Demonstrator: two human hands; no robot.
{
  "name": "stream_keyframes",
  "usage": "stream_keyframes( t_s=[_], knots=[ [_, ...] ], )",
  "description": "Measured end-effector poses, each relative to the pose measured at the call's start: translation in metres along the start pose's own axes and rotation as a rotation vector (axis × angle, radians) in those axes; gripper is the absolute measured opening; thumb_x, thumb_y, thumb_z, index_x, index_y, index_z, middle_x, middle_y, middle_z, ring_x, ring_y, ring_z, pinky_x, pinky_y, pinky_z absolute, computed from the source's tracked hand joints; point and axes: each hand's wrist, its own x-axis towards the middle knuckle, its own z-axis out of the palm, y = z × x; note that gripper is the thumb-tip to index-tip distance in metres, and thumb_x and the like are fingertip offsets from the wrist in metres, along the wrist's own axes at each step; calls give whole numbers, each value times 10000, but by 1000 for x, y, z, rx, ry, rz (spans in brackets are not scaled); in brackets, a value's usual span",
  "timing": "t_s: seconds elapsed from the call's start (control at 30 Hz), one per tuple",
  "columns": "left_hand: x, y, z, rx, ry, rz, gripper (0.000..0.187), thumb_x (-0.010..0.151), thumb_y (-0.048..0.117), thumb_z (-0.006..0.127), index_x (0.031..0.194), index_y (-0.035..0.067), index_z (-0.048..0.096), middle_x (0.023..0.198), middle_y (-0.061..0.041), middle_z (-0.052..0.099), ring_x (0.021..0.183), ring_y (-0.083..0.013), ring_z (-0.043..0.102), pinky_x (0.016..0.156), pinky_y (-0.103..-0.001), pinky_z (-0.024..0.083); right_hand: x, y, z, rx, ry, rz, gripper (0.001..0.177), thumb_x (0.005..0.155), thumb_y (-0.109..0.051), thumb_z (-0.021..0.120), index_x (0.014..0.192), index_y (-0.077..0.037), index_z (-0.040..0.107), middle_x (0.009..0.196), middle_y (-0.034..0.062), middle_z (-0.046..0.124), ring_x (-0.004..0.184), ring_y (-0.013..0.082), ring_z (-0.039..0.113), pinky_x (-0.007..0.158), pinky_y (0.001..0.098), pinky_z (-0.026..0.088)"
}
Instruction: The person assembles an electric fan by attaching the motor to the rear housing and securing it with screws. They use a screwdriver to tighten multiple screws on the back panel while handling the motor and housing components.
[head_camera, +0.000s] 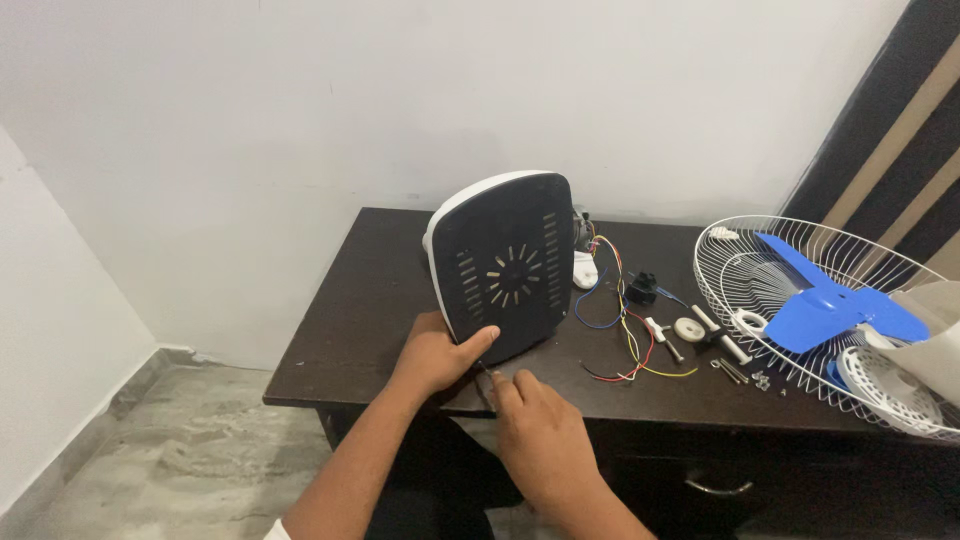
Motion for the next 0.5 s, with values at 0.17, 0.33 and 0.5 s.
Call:
stream_keyframes(
  t_s=[0.17,0.33,0.5],
  knots=[
    [-5,3,-2,-47,-4,26,401,820,392,722,1038,61,780,1001,-135,804,940,-268,774,820,-397,587,2,-3,-10,245,83,174,291,917,-231,676,1118,-21,690,915,166,706,766,380,698,690,463,540],
    [-2,4,-3,-47,-8,21,383,812,388,724,1002,64,799,978,-133,809,918,-266,781,810,-392,593,7,-3,-4,275,73,321,194,930,-223,681,943,-31,700,871,168,732,813,385,709,739,479,545],
    [-6,6,-4,-38,10,24,396,814,395,732,1011,56,790,965,-141,805,907,-280,780,796,-393,589,3,2,-5,327,178,229,152,852,-174,744,908,-35,725,847,145,740,742,351,719,657,433,563]
  ],
)
